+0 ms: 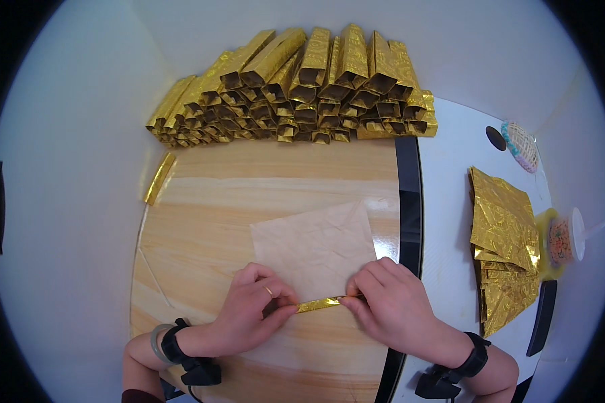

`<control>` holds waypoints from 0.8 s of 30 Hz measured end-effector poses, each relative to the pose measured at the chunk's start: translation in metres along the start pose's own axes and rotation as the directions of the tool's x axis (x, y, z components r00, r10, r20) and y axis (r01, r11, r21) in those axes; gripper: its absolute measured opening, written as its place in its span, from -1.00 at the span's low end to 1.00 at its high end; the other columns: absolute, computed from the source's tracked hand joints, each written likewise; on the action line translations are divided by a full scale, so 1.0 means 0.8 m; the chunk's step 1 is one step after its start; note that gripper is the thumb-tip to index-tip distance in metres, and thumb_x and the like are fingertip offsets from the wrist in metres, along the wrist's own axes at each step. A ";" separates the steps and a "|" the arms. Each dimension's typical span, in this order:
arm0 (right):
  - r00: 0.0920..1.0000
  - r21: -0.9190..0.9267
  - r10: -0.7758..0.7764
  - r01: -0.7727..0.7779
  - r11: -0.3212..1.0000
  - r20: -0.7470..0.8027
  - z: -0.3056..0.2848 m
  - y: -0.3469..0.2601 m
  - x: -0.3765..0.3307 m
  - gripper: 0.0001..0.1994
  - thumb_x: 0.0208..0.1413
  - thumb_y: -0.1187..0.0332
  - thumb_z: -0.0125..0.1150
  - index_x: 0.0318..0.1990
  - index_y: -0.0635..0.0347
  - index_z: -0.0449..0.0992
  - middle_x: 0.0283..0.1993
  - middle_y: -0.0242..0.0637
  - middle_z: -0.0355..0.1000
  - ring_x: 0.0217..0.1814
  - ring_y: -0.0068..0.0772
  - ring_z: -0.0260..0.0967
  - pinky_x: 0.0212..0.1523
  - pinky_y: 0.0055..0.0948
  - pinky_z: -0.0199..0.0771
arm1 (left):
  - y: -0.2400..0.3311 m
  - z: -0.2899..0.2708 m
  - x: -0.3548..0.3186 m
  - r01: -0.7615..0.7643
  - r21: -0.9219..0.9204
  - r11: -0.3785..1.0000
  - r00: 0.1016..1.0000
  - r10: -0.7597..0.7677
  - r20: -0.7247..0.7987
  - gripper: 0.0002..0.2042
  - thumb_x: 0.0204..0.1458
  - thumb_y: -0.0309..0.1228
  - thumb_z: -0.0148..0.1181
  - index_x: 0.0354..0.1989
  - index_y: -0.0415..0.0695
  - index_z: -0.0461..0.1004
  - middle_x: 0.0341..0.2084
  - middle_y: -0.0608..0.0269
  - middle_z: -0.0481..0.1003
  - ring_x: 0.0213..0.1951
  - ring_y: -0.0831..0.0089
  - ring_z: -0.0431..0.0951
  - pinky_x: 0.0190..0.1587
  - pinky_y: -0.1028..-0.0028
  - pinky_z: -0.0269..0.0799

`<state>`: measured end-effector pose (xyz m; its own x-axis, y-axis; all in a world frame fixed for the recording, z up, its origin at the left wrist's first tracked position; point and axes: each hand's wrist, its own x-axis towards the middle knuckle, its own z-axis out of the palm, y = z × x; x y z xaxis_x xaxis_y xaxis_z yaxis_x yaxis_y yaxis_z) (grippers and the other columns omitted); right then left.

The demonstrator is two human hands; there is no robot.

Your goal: Folding gold-colored paper into rectangular shapes and stacking them.

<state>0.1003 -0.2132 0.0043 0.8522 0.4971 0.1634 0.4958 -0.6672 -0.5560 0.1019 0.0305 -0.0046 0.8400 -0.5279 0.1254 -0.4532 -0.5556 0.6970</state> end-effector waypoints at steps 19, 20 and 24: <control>0.996 -0.048 0.086 -0.084 0.995 0.038 -0.003 -0.005 0.002 -0.79 -0.08 0.38 0.35 -0.38 0.14 0.38 -0.40 -0.31 0.31 -0.30 -0.22 0.26 -0.29 -0.32 0.17 | -0.018 -0.004 -0.003 -0.244 0.260 0.934 0.967 0.213 0.142 -0.49 -0.21 -0.50 0.23 -0.02 0.32 0.55 -0.49 0.52 0.32 -0.26 0.36 0.30 -0.21 0.32 0.15; 0.995 -0.052 0.088 -0.085 0.995 0.043 -0.004 -0.005 0.000 -0.79 -0.08 0.38 0.35 -0.38 0.14 0.38 -0.40 -0.31 0.31 -0.30 -0.22 0.26 -0.29 -0.32 0.17 | -0.018 -0.003 -0.003 -0.288 0.269 0.919 0.954 0.252 0.162 -0.42 -0.24 -0.51 0.20 0.04 0.39 0.53 -0.49 0.52 0.30 -0.26 0.36 0.29 -0.21 0.32 0.14; 0.992 -0.065 0.128 -0.127 0.990 0.007 -0.012 0.003 -0.009 -0.79 -0.09 0.42 0.35 -0.38 0.14 0.38 -0.41 -0.31 0.30 -0.30 -0.21 0.26 -0.30 -0.31 0.17 | -0.016 -0.005 -0.003 -0.330 0.299 0.896 0.941 0.285 0.183 -0.54 -0.16 -0.43 0.14 -0.01 0.25 0.58 -0.47 0.48 0.31 -0.22 0.40 0.32 -0.17 0.36 0.13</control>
<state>0.0972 -0.2239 0.0094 0.9075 0.4114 0.0849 0.3930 -0.7598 -0.5180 0.1070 0.0412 -0.0111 0.6066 -0.7725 0.1878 -0.7718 -0.5156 0.3721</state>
